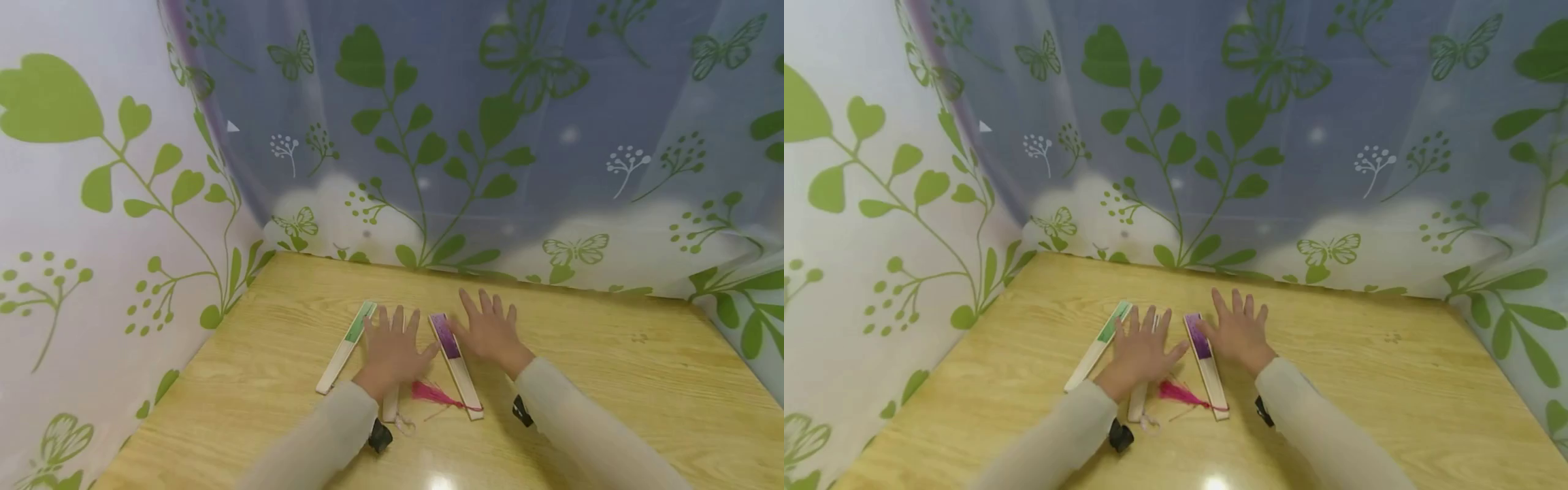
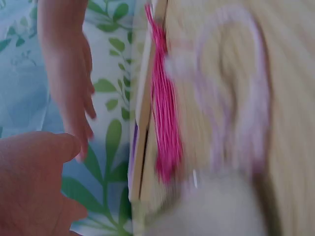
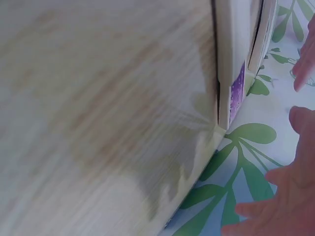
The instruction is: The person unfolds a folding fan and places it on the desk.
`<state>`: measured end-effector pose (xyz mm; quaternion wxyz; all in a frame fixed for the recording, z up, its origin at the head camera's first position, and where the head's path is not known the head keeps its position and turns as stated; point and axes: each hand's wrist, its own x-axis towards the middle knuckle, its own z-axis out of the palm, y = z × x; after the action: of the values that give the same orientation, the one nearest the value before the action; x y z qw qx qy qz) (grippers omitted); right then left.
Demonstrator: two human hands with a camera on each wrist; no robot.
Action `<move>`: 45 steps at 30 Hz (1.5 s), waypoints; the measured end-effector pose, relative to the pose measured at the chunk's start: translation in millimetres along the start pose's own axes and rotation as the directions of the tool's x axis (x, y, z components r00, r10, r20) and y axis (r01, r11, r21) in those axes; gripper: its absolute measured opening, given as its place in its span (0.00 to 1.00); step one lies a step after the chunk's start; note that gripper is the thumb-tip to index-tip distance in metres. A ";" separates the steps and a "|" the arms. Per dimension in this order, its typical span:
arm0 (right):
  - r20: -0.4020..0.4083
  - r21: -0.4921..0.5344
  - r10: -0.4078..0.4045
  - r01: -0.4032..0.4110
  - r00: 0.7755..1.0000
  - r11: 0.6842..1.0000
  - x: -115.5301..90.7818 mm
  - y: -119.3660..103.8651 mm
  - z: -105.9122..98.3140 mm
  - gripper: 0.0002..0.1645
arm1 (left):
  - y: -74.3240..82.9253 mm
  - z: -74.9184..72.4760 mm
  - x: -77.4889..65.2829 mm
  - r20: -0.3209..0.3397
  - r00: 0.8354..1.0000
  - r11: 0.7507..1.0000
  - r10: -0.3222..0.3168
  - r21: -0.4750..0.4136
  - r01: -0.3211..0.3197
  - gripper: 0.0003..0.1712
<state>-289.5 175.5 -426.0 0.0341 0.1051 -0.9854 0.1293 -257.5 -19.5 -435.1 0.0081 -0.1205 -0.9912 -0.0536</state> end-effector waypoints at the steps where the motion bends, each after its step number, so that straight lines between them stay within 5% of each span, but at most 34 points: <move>1: 0.005 -0.003 -0.003 0.003 1.000 1.000 2.4 -1.1 -1.2 0.43 | 4.4 0.9 -1.6 -0.006 1.000 1.000 0.010 -0.004 -0.010 0.48; 7: 0.054 -0.044 -0.019 0.021 0.998 0.999 15.0 -7.5 -7.3 0.42 | 28.2 5.5 -14.1 -0.059 0.997 0.998 0.048 -0.047 -0.051 0.51; 18: 0.150 0.011 -0.008 0.006 0.989 1.000 37.2 -12.3 -7.2 0.32 | 63.7 10.1 -22.6 -0.063 0.998 0.997 0.028 0.068 -0.024 0.52; 31: 0.179 -0.001 0.005 -0.005 0.984 1.000 44.2 -8.8 8.9 0.36 | 76.3 25.1 -17.8 0.040 0.999 0.990 -0.032 0.139 0.027 0.55; 45: 0.141 0.031 -0.034 0.030 0.989 0.999 45.8 -7.8 21.6 0.35 | 79.7 17.4 -17.7 0.081 0.996 0.977 -0.030 0.214 0.012 0.41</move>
<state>-333.3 153.5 -440.5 -0.0353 0.1304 -0.9816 0.1353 -221.2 55.1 -444.6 -0.0211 -0.1108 -0.9919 0.0580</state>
